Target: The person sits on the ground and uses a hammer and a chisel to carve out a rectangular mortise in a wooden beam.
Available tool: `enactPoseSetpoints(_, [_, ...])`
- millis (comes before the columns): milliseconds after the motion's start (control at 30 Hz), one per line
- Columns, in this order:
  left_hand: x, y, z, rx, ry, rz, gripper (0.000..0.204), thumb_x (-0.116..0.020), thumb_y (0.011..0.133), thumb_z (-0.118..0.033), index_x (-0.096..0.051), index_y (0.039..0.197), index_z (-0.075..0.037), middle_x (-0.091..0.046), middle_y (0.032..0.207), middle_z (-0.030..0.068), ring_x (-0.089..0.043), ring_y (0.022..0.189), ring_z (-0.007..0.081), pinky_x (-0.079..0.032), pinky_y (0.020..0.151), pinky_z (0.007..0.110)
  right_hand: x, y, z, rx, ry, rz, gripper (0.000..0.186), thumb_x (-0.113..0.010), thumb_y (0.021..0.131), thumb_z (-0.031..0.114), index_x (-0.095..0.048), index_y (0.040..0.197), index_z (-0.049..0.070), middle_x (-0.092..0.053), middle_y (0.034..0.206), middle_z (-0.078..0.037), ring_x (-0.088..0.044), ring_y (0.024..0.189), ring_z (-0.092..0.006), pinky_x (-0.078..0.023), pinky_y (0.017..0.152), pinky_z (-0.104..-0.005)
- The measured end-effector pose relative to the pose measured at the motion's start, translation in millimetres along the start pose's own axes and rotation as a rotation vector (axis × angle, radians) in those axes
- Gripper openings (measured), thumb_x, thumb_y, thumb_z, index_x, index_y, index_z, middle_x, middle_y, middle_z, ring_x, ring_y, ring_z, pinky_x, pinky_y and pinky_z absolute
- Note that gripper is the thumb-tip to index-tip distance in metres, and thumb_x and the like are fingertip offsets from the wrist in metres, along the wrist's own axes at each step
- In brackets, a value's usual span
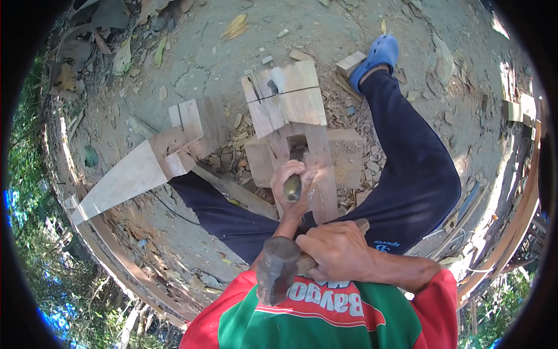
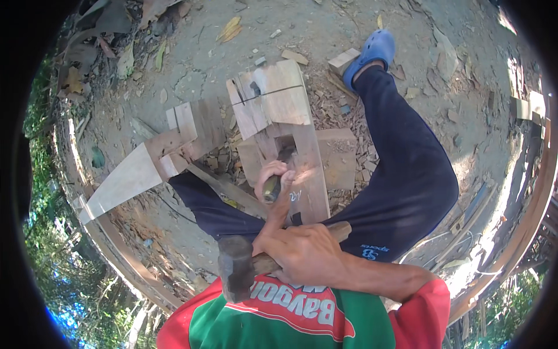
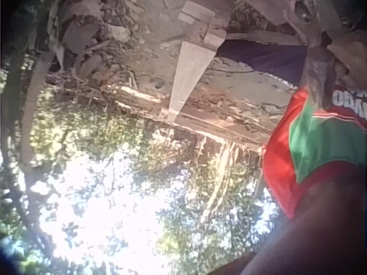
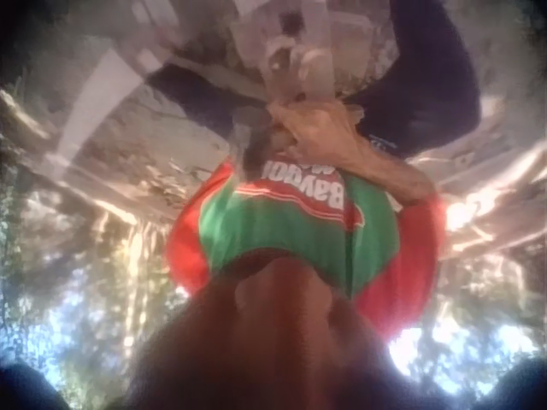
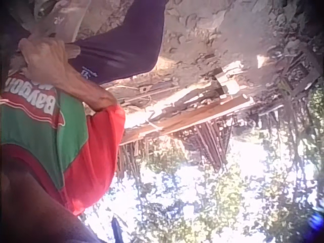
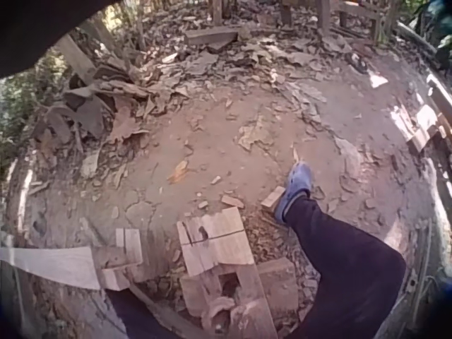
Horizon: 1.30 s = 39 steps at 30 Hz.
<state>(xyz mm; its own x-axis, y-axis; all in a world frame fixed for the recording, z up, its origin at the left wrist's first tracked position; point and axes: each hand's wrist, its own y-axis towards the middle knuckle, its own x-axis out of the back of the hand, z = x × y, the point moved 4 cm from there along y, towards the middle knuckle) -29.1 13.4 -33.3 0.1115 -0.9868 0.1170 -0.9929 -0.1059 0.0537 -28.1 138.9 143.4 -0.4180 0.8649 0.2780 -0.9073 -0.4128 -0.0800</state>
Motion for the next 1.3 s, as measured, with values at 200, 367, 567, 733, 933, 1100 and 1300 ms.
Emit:
enactPoseSetpoints(200, [-1, 5, 0, 0.122, 0.065, 0.117, 0.022, -0.079, 0.083, 0.002, -0.059, 0.092, -0.002, -0.063, 0.093, 0.0094, -0.061, 0.090, 0.0206, -0.051, 0.083, 0.035, -2, 14, -62, -0.281, -0.318, 0.062, 0.031, -0.076, 0.070, 0.013, -0.064, 0.097, 0.006, -0.067, 0.069, -0.014, -0.069, 0.061, -0.0321, -0.054, 0.055, -0.0437])
enactPoseSetpoints(367, [6, 3, 15, 0.015, 0.070, 0.161, 0.025, -0.075, 0.085, 0.006, -0.057, 0.101, -0.001, -0.059, 0.099, 0.0091, -0.060, 0.098, 0.0208, -0.050, 0.088, 0.033, -7, 15, -44, -0.178, -0.190, 0.091, 0.027, -0.074, 0.076, 0.021, -0.064, 0.096, 0.007, -0.066, 0.068, -0.018, -0.067, 0.063, -0.0390, -0.053, 0.057, -0.0515])
enactPoseSetpoints(567, [6, -10, 33, -0.106, 0.059, 0.142, 0.032, -0.077, 0.082, 0.005, -0.058, 0.107, -0.003, -0.061, 0.109, 0.0097, -0.060, 0.105, 0.0225, -0.049, 0.093, 0.033, -13, 11, -86, -0.399, -0.406, 0.179, 0.027, -0.073, 0.075, 0.021, -0.066, 0.096, 0.006, -0.069, 0.071, -0.018, -0.069, 0.065, -0.0381, -0.054, 0.059, -0.0511])
enactPoseSetpoints(733, [9, 5, -11, -0.002, -0.042, 0.040, 0.024, -0.078, 0.082, 0.005, -0.061, 0.099, -0.002, -0.064, 0.099, 0.0091, -0.062, 0.099, 0.0212, -0.050, 0.092, 0.036, -2, 2, -33, -0.123, -0.155, 0.102, 0.028, -0.077, 0.068, 0.017, -0.063, 0.089, 0.005, -0.065, 0.069, -0.015, -0.067, 0.062, -0.0345, -0.051, 0.054, -0.0461])
enactPoseSetpoints(933, [3, 4, 2, 0.113, 0.043, 0.037, 0.018, -0.078, 0.083, 0.003, -0.062, 0.091, 0.000, -0.066, 0.094, 0.0108, -0.064, 0.093, 0.0213, -0.051, 0.088, 0.036, 18, 8, 19, 0.091, 0.034, -0.001, 0.032, -0.077, 0.063, 0.013, -0.063, 0.092, 0.010, -0.061, 0.069, -0.005, -0.065, 0.060, -0.0254, -0.050, 0.052, -0.0397])
enactPoseSetpoints(1100, [5, 7, -14, 0.052, 0.095, 0.071, 0.018, -0.078, 0.082, 0.003, -0.062, 0.091, 0.000, -0.067, 0.092, 0.0112, -0.064, 0.092, 0.0220, -0.052, 0.086, 0.036, 20, 5, 21, 0.122, 0.046, -0.018, 0.031, -0.078, 0.061, 0.017, -0.060, 0.085, 0.009, -0.054, 0.066, -0.003, -0.061, 0.056, -0.0224, -0.049, 0.050, -0.0371])
enactPoseSetpoints(1300, [5, 5, 0, -0.048, 0.110, 0.042, 0.024, -0.082, 0.078, -0.002, -0.062, 0.091, -0.001, -0.067, 0.089, 0.0093, -0.066, 0.080, 0.0240, -0.053, 0.077, 0.037, 2, 17, -33, 0.080, -0.243, 0.033, 0.019, -0.073, 0.071, 0.019, -0.063, 0.083, 0.009, -0.058, 0.065, -0.007, -0.064, 0.056, -0.0252, -0.051, 0.049, -0.0403])
